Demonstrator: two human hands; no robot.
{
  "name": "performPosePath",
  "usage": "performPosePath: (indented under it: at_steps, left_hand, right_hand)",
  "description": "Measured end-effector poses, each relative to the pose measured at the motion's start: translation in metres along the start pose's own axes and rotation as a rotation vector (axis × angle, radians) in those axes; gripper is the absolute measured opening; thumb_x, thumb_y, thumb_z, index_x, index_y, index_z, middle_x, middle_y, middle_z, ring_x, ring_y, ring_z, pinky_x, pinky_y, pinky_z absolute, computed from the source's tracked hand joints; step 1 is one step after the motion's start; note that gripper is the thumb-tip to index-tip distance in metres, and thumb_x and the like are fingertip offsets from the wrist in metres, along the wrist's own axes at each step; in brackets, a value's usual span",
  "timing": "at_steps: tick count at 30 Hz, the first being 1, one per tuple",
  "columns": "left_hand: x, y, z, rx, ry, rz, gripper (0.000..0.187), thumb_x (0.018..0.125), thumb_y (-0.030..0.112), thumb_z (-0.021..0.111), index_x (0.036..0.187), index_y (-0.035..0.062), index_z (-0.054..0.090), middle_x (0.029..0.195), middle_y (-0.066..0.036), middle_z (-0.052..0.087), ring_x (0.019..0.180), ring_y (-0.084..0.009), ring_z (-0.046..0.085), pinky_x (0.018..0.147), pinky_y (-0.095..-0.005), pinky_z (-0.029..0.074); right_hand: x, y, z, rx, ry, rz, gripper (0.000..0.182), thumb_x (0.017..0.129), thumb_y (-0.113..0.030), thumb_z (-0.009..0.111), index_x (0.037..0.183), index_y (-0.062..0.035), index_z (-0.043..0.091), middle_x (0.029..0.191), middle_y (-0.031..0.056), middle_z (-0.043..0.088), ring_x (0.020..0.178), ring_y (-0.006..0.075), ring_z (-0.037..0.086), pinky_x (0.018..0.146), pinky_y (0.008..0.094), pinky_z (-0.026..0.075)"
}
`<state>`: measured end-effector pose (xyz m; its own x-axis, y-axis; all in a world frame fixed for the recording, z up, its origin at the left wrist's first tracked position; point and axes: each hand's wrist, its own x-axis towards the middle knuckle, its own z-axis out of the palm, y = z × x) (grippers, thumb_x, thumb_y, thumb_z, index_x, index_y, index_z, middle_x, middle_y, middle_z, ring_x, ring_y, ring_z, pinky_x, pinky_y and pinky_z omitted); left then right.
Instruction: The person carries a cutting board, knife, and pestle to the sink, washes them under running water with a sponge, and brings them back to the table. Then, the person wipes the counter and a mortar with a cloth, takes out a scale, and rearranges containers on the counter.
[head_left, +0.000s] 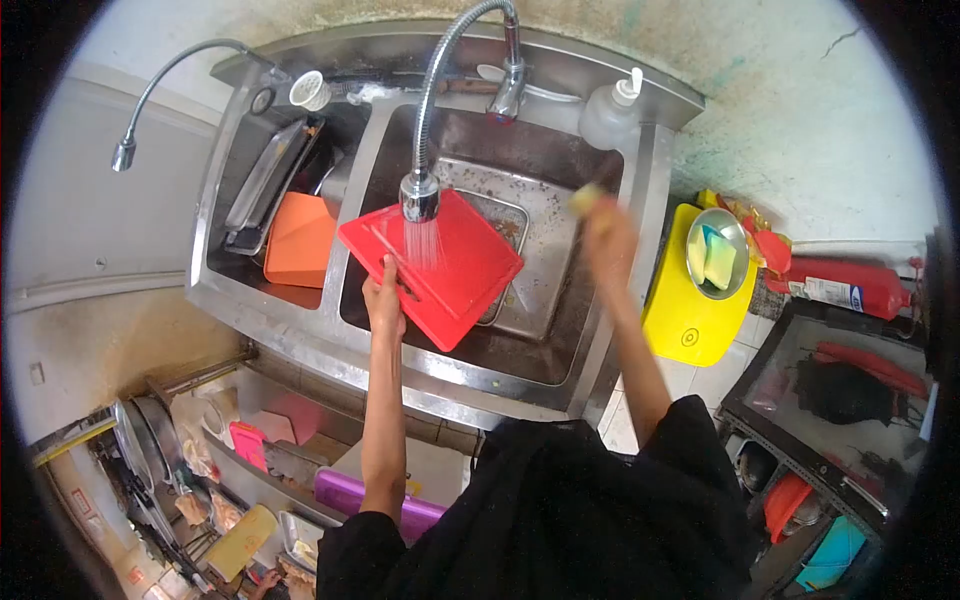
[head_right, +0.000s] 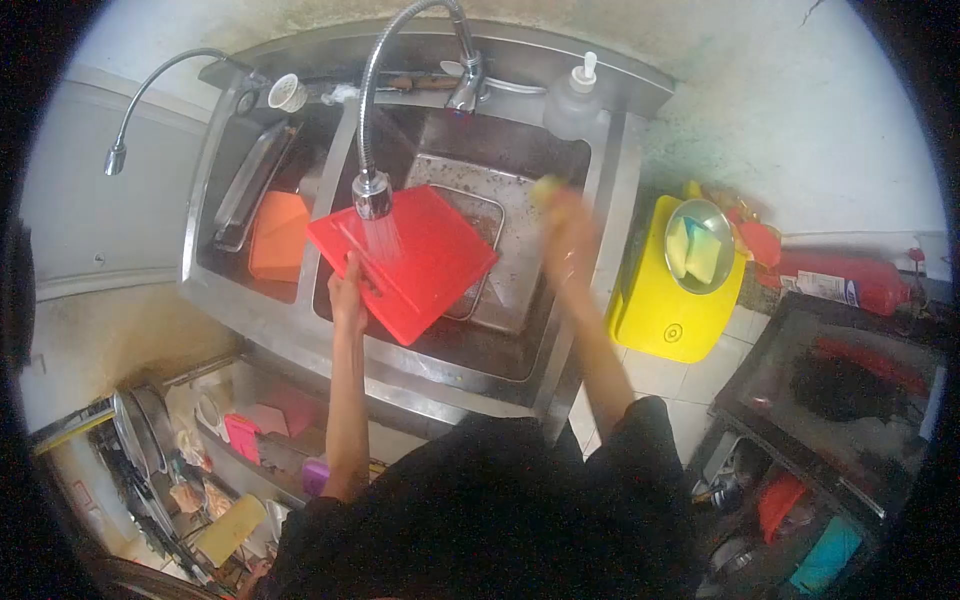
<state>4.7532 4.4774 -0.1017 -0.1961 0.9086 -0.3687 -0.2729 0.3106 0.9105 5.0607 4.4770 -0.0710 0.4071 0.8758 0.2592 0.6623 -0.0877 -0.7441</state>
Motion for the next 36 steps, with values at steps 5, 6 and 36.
performPosePath:
  at_steps: [5,6,36]
  left_hand:
    - [-0.005,0.011,0.004,-0.019,0.024,-0.056,0.02,0.085,0.027,0.052,0.08,0.0069,0.052,0.06,0.001,0.047,0.046,-0.0078,0.045,0.038,-0.0226,0.039]
    - [-0.003,0.014,0.005,-0.026,0.021,-0.059,0.021,0.085,0.027,0.052,0.079,0.0069,0.052,0.06,0.001,0.047,0.046,-0.0078,0.045,0.038,-0.0226,0.039]
    - [0.017,0.018,0.031,0.049,-0.15,0.012,0.016,0.084,0.016,0.05,0.075,0.0025,0.055,0.063,-0.003,0.053,0.044,-0.0105,0.048,0.037,-0.0254,0.039]
  right_hand:
    - [0.09,0.036,-0.034,-0.293,0.128,-0.128,0.022,0.079,-0.017,0.053,0.094,-0.0007,0.055,0.089,0.0182,0.058,0.082,0.032,0.055,0.069,0.0367,0.043]
    - [0.079,-0.012,-0.047,-0.182,0.083,-0.027,0.026,0.078,-0.018,0.054,0.098,-0.0011,0.055,0.092,0.0175,0.058,0.086,0.0304,0.055,0.07,0.0366,0.043]
    - [0.067,-0.145,0.093,0.369,-1.042,-0.14,0.044,0.074,-0.043,0.06,0.089,-0.0019,0.061,0.067,0.0078,0.059,0.054,0.0144,0.058,0.045,0.0264,0.048]
